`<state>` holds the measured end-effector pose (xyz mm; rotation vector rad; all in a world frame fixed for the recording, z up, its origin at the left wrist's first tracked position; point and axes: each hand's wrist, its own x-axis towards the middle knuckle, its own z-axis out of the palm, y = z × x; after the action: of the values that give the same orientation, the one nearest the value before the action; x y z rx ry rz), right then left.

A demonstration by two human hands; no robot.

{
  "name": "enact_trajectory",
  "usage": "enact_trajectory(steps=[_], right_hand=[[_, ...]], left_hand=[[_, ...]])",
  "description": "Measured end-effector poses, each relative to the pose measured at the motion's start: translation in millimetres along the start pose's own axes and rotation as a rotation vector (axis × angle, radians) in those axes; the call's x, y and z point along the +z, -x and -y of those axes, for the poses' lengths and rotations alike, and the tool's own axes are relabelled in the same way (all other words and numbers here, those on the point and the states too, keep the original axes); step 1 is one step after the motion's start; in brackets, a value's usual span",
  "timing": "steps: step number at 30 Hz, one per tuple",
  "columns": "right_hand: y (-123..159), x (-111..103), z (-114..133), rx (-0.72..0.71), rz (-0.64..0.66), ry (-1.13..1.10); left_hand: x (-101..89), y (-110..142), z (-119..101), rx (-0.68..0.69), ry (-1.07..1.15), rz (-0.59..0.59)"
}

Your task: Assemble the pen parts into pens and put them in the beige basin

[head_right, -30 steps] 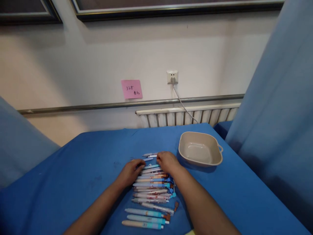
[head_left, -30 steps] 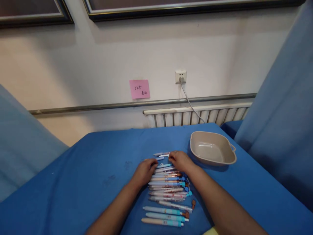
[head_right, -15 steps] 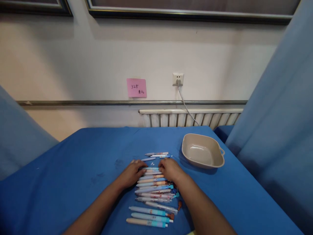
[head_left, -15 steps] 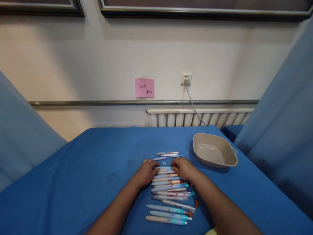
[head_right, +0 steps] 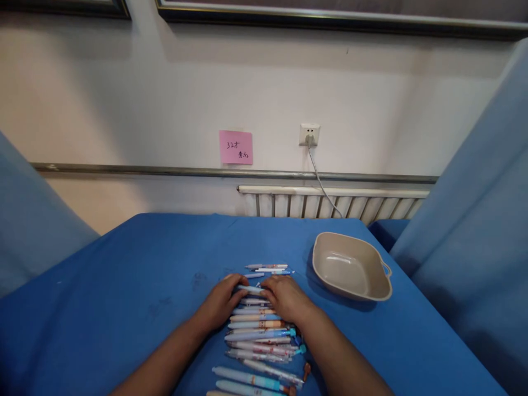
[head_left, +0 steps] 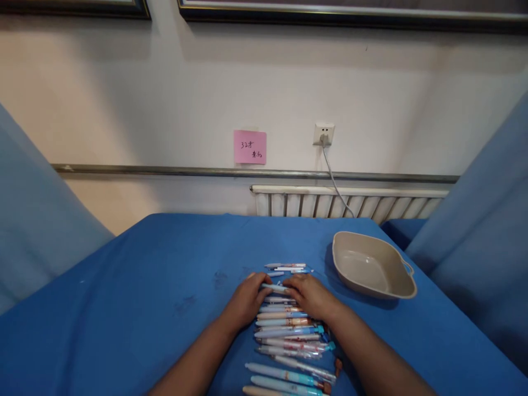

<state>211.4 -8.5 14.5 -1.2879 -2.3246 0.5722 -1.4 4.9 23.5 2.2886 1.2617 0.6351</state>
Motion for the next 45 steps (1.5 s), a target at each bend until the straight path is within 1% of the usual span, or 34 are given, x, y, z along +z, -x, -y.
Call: enact_trajectory(steps=[3,7,9,12,16,18,20,22,27,29,32,34,37,39,42,43,45], right_hand=[[1,-3,2,0.000,0.047,0.052],[2,-2,0,0.014,0.068,0.101],[1,0,-1,0.020,0.071,0.110],[-1,2,-1,0.035,0.054,0.174],[-3,2,0,0.036,0.026,0.262],[-4,2,0,0.045,0.007,0.260],[-4,2,0,0.049,-0.017,0.219],[-4,1,-1,0.047,-0.037,0.166],[-3,0,-6,0.025,-0.069,0.104],[-2,0,-8,0.004,-0.086,0.087],[-2,1,-9,-0.012,-0.108,0.058],[-2,0,-8,-0.011,-0.115,0.054],[-2,0,-8,-0.022,-0.128,0.064],[-1,-1,-7,-0.035,-0.129,0.070],[-1,0,-6,-0.038,-0.137,0.071],[-2,0,-6,-0.035,-0.145,0.067],[-2,0,-8,-0.032,-0.159,0.052]], left_hand=[[5.3,1,-5,0.009,0.031,-0.028],[5.8,3,-8,-0.004,0.064,0.039],[4.7,3,-9,-0.014,0.050,0.047],[4.3,-2,-11,-0.055,0.027,0.060],[6.8,-9,-9,-0.141,0.051,0.085],[8.2,-10,-7,-0.108,0.078,0.036],[8.8,-9,-5,-0.025,0.105,-0.021],[8.2,-8,-4,0.019,0.095,-0.034],[4.1,-8,-4,-0.014,-0.013,0.084],[3.1,-8,-5,0.013,0.003,0.058],[2.9,-7,-6,0.055,0.063,-0.036],[3.0,-7,-6,0.041,0.055,-0.031],[2.8,-7,-6,-0.029,-0.027,0.032],[2.7,-7,-6,-0.050,-0.039,0.019],[3.6,-6,-7,0.020,0.046,-0.072],[4.0,-6,-7,0.044,0.069,-0.084],[4.2,-6,-8,0.038,0.069,-0.059]])
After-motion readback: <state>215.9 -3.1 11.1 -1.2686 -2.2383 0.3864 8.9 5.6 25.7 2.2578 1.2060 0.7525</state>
